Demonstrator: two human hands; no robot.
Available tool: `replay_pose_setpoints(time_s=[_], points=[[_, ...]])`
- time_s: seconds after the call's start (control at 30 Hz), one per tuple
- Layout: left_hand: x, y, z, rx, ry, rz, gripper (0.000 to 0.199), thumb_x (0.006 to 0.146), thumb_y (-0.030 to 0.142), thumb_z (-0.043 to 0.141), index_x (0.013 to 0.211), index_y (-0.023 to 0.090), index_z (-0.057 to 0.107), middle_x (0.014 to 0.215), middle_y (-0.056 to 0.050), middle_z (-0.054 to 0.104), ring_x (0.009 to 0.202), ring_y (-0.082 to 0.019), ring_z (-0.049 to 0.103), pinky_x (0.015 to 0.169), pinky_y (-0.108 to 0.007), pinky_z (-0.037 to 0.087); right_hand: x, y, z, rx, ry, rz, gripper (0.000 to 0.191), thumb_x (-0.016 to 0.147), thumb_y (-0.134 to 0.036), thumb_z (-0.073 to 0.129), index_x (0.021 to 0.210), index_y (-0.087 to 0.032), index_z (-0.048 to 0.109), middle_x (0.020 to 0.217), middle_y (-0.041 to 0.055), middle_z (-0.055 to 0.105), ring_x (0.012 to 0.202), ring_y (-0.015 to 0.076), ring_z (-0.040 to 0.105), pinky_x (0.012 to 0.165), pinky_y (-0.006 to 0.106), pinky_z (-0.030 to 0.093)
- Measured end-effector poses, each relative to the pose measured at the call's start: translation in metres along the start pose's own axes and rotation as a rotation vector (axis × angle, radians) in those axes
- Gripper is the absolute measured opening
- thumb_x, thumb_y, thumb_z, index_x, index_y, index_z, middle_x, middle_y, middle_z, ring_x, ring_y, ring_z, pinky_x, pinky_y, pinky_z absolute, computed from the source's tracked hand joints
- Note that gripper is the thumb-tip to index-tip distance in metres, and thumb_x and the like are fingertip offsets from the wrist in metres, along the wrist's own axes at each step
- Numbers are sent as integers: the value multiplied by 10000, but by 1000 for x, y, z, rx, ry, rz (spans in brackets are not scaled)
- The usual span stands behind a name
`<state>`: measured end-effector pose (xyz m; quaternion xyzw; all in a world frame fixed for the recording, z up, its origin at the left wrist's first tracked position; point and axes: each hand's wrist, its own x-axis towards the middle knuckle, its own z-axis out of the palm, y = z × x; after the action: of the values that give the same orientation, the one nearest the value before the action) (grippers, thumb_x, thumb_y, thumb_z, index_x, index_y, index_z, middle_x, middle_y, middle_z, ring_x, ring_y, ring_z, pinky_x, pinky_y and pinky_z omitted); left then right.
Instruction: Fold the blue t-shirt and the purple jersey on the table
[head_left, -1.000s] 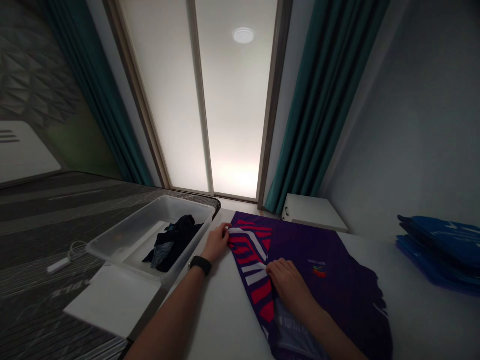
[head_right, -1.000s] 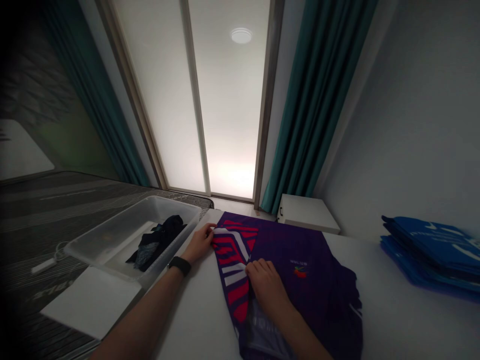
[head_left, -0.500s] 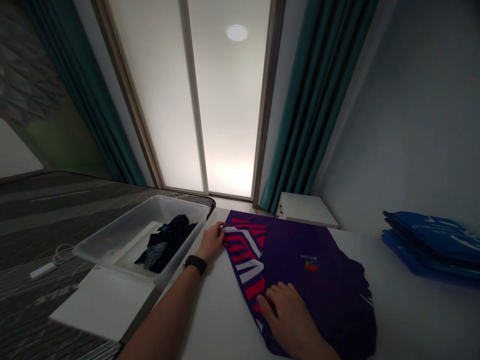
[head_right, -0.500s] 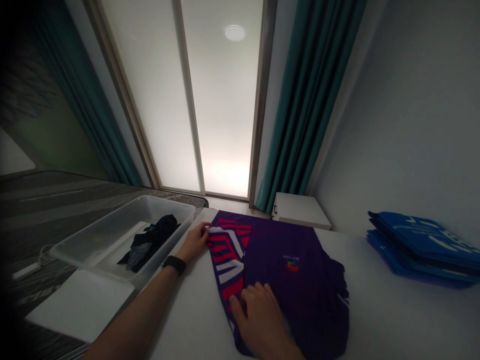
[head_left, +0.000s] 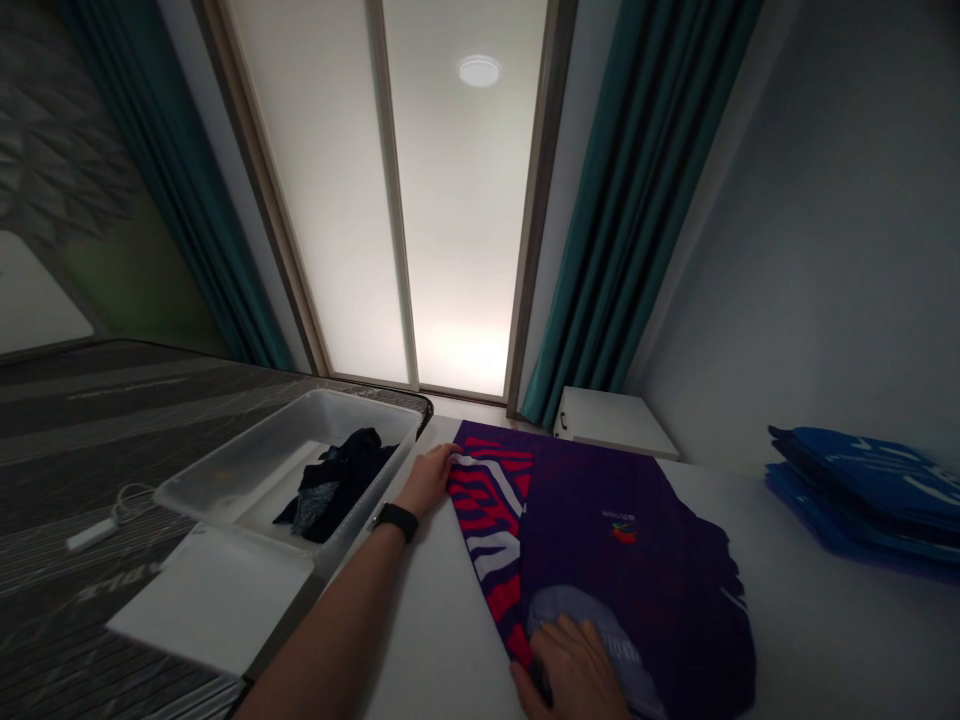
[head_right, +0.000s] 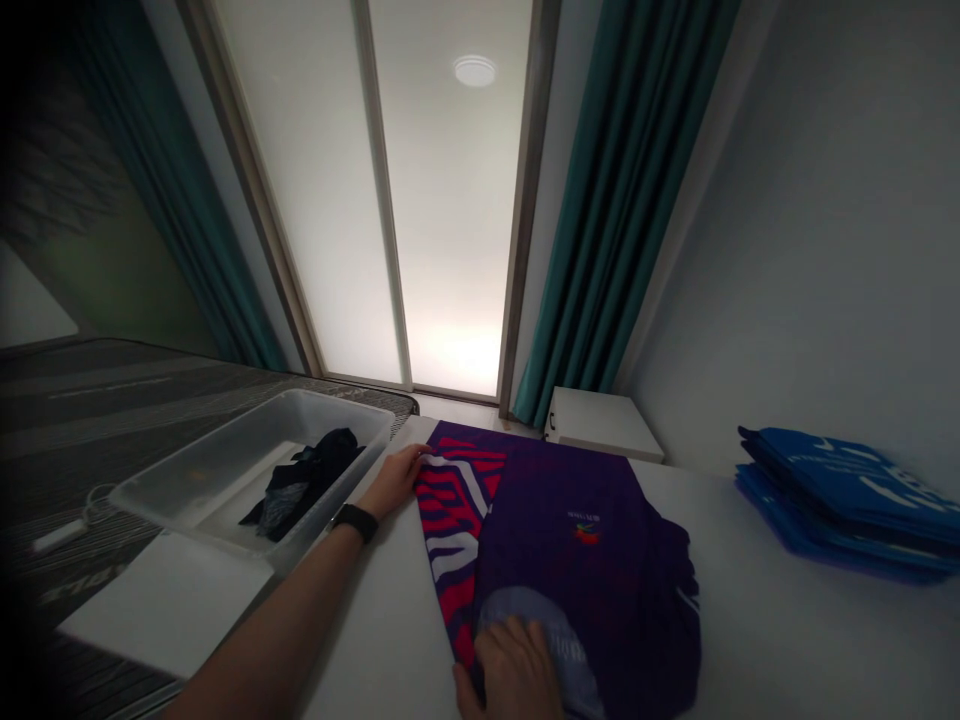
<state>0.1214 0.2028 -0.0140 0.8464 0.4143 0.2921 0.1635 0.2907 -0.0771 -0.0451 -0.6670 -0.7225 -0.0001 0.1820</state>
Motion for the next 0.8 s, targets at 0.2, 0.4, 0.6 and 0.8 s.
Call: replay_pose_setpoints(time_s=[0.2, 0.4, 0.6, 0.8], points=[[-3, 2, 0, 72, -12, 6, 294, 915, 181, 424, 1156, 199, 590, 1162, -99, 653, 1100, -252, 581, 948, -392, 407, 10, -6, -7, 40, -25, 62, 287, 927, -204, 430, 672, -241, 556, 702, 12, 667, 710, 207, 604, 768, 359, 336], [-7, 5, -1, 96, -20, 1, 311, 873, 175, 480, 1161, 208, 596, 1157, -99, 643, 1101, -268, 565, 947, -397, 385, 13, -10, -14, 20, -54, 72, 72, 807, -182, 555, 776, -244, 533, 690, 4, 655, 692, 211, 616, 714, 330, 356], [-6, 2, -3, 16, 18, -31, 291, 889, 169, 443, 1142, 184, 585, 1062, -85, 673, 1005, -225, 611, 875, -338, 438, 49, 1, -57, 160, -107, 145, 119, 907, -206, 440, 890, -254, 548, 688, -28, 665, 681, 169, 634, 751, 297, 355], [-8, 0, -5, -54, 74, -95, 303, 863, 133, 442, 1123, 166, 596, 876, -51, 675, 835, -184, 630, 757, -281, 470, 130, 47, -64, 117, -153, 149, 197, 929, -196, 399, 961, -233, 590, 845, 1, 708, 759, 154, 649, 677, 255, 338]])
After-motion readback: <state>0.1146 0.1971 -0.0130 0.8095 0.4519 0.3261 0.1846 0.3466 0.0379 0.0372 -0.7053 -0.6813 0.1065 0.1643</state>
